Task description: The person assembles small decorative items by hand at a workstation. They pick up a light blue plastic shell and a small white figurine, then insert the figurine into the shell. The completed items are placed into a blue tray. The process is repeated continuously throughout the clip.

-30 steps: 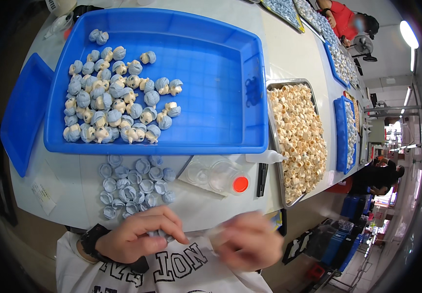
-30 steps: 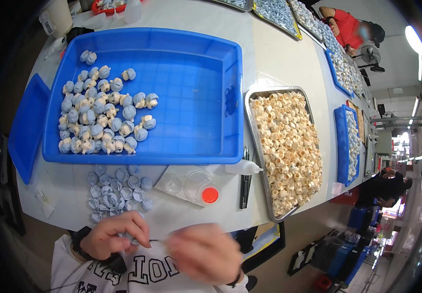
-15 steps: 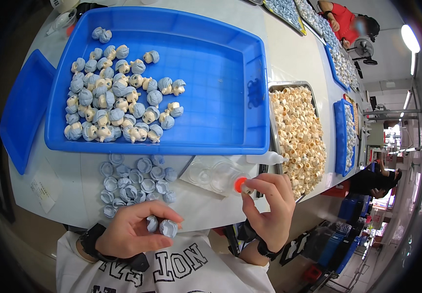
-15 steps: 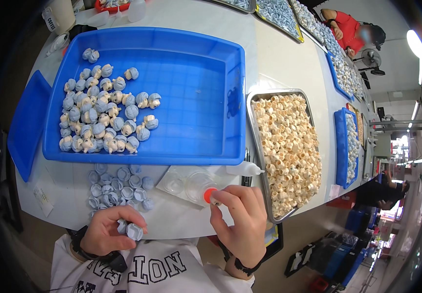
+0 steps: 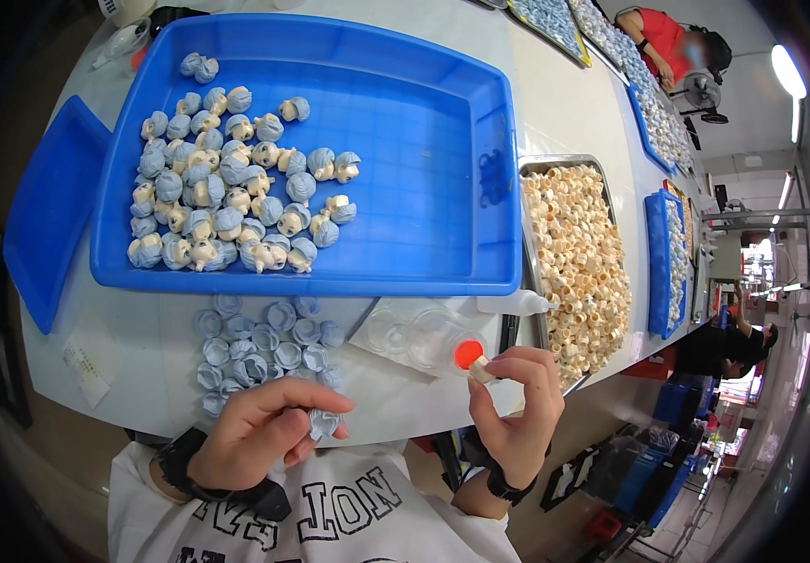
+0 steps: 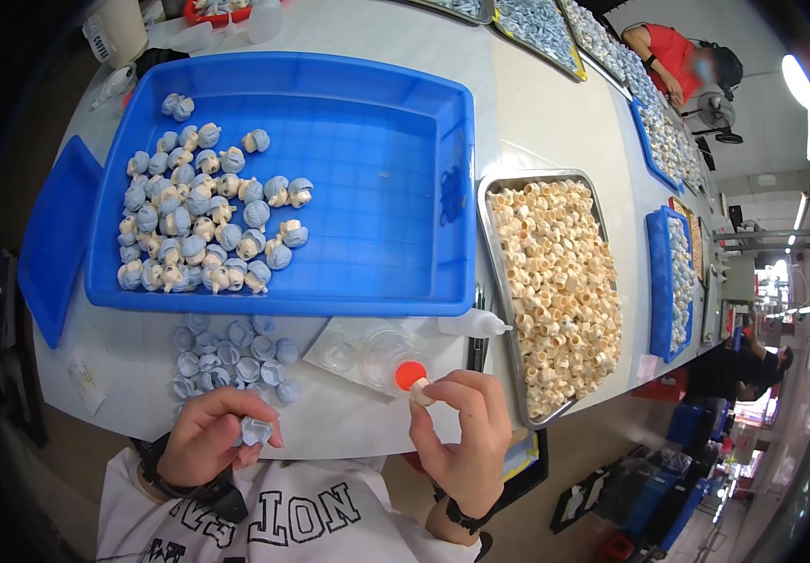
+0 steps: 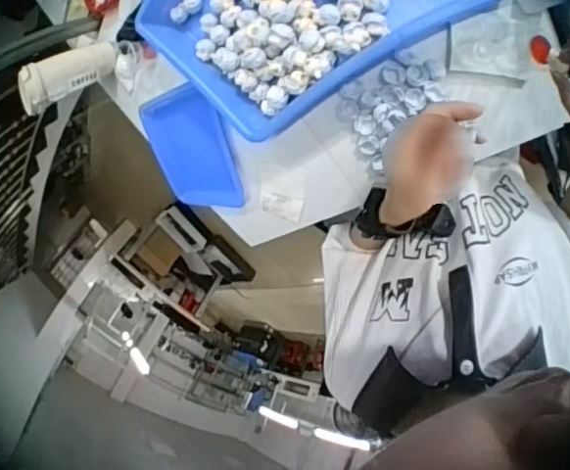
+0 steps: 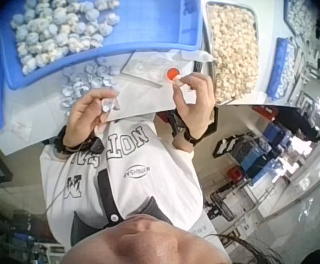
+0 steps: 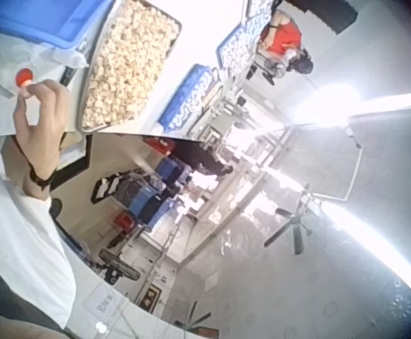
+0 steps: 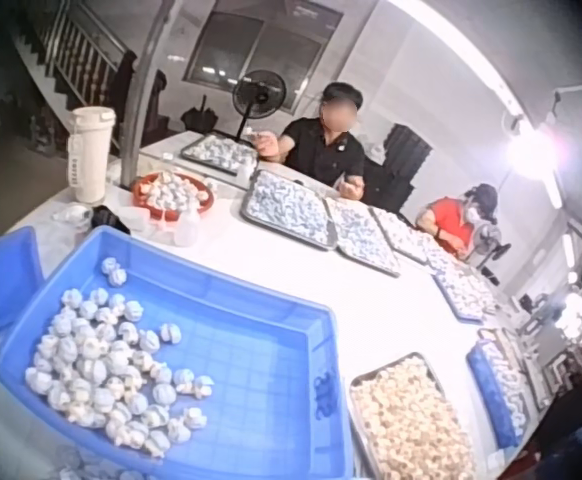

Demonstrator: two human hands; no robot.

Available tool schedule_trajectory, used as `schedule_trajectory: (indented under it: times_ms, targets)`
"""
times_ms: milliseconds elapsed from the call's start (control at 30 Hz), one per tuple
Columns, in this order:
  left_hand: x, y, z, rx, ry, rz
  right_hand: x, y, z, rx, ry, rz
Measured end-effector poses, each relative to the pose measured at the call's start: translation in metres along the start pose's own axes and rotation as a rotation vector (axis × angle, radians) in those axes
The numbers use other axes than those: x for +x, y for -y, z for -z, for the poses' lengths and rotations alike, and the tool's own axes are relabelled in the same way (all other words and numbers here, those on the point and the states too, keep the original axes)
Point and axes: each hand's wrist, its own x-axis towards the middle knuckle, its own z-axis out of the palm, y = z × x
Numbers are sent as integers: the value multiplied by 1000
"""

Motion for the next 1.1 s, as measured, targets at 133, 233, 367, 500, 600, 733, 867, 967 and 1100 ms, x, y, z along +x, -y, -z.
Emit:
schedule_trajectory:
  times_ms: [133, 233, 367, 500, 600, 733, 867, 967, 1100]
  targets:
    - [4, -7, -11, 152, -68, -70, -5, 7, -2, 84, -97, -3]
    - [10, -14, -18, 229, -89, -48, -11, 21, -6, 401, -59, 57]
    - [9, -10, -15, 233, -51, -85, -9, 41, -20, 616, 83, 151]
    - [8, -10, -17, 192, -70, -79, -8, 52, -29, 528, 118, 124]
    - [7, -10, -16, 189, -82, -70, -7, 56, -38, 445, 86, 135]
    - [8, -8, -12, 220, -80, -70, -8, 54, -42, 370, 108, 158]
    - [6, -6, -13, 128, -122, -38, -8, 57, -39, 236, 111, 232]
    - [6, -13, -15, 13, -114, 59, -7, 62, -41, 151, 70, 257]
    - [7, -8, -12, 55, -52, 110, -13, 57, -58, 102, -71, 316]
